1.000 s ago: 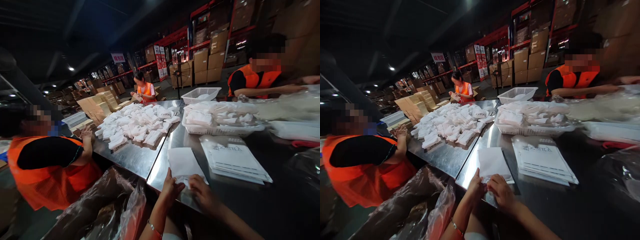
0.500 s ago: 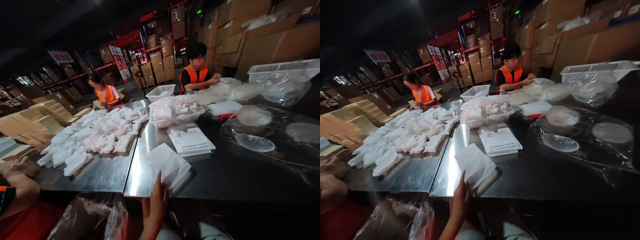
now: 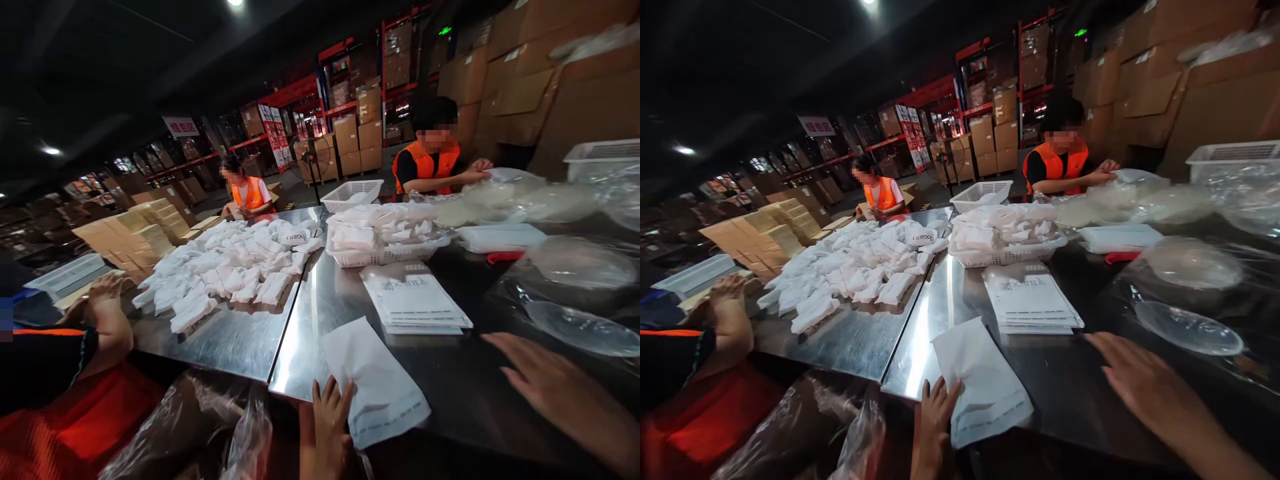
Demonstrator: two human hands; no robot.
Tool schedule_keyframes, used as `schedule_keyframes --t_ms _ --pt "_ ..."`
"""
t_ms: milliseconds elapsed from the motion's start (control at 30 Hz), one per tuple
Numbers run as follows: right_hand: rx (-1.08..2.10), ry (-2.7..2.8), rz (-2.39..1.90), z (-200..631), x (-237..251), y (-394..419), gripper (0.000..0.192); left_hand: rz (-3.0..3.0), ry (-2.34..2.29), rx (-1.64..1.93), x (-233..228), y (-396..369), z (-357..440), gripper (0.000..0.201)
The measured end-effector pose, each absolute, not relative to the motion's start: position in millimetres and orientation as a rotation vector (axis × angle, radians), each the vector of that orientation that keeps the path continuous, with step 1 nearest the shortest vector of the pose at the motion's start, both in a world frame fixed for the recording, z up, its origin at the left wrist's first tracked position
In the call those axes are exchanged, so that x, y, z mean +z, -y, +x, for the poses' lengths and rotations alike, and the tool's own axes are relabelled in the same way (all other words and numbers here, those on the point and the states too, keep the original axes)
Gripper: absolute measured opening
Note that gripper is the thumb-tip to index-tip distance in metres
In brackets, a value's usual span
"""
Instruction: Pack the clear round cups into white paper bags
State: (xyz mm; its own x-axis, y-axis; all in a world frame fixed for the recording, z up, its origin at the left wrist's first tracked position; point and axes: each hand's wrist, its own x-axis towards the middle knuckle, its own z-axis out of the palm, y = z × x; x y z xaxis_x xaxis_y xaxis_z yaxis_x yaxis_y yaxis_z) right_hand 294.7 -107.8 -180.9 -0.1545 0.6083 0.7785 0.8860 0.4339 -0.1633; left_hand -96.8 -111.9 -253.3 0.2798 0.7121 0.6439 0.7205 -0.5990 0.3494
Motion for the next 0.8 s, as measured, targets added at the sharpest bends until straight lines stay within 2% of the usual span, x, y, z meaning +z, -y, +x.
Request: schedule_keyframes --t_ms 100,200,300,433,533,667,800 --pt "-0.519 2.382 -0.823 249 -181 64 0.043 -2.418 1.335 -1.349 -267 119 -101 0.077" --pt "-0.619 2.648 -0.479 207 -182 33 0.046 -2.304 1.400 -1.255 -265 117 -117 0.059" --pt "-0.626 2.744 -0.286 192 -181 20 0.041 -2.193 1.444 -1.052 -240 101 -130 0.059" --pt "-0.503 2.764 -0.075 192 -182 19 0.036 -2.534 0.988 -0.696 -206 72 -121 0.042" --pt "-0.244 2.698 -0.120 194 -192 30 0.035 -2.785 0.737 -0.624 -205 65 -108 0.029" --pt "0.396 2.469 -0.509 193 -209 50 0.037 -2.993 0.886 -0.897 -218 79 -110 0.035" --pt "0.871 2.285 -0.813 189 -214 60 0.066 -2.927 1.037 -1.289 -228 100 -118 0.035"
